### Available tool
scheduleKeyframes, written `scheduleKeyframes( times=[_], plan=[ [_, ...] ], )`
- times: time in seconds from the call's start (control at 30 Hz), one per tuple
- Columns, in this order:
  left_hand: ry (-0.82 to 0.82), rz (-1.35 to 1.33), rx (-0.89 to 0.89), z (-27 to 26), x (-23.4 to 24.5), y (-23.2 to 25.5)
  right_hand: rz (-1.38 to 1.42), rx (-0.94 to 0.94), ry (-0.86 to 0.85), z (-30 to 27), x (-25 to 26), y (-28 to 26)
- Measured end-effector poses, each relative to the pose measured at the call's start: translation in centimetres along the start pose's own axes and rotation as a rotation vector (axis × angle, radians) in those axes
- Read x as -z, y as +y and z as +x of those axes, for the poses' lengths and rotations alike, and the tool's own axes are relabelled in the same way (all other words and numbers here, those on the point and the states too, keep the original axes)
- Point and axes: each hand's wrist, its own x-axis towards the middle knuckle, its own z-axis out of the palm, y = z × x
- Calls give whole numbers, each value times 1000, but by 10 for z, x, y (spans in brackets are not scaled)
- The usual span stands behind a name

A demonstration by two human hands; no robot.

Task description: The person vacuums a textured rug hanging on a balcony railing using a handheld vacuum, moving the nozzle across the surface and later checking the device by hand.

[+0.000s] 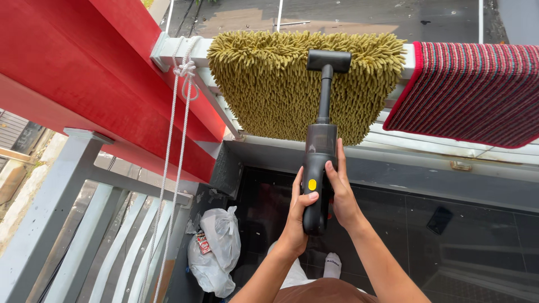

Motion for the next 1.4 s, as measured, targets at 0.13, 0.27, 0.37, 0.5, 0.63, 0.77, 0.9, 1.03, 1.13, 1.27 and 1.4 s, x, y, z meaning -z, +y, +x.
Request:
scheduleKeyframes(
  times=[0.13, 0.27, 0.37, 0.5, 0.63, 0.77, 0.9, 1.03, 1.13, 1.27, 1.4],
  plan=[
    [4, 45, -21, 8, 8, 13, -96, 90, 2, 13, -6, 4],
    [-13, 32, -53, 21, 13, 28, -118, 89, 6, 32, -20, -2],
    [-18, 22, -64, 33, 22, 42, -97, 70, 18, 50, -36, -6],
    [-55, 77, 28, 30, 50, 51, -114, 49, 67, 46, -56, 6],
    [-80, 96, 38, 26, 73, 51, -121, 87, 93, 40, -68, 17],
    [-104, 65, 26, 44, 77, 61, -14, 69, 102, 59, -72, 20],
    [-85, 57, 47, 55, 69, 76, 76, -10, 107, 78, -72, 15],
    [-61, 57, 39, 34, 70, 71, 91, 30, 107, 58, -80, 17],
    [-30, 77, 39, 27, 77, 67, 92, 36, 78, 50, -86, 23],
    [-22, 63, 53, 42, 80, 77, 100, 36, 54, 72, -87, 25],
    [-5, 45, 67, 42, 75, 81, 122, -12, 87, 72, -89, 15]
  ],
)
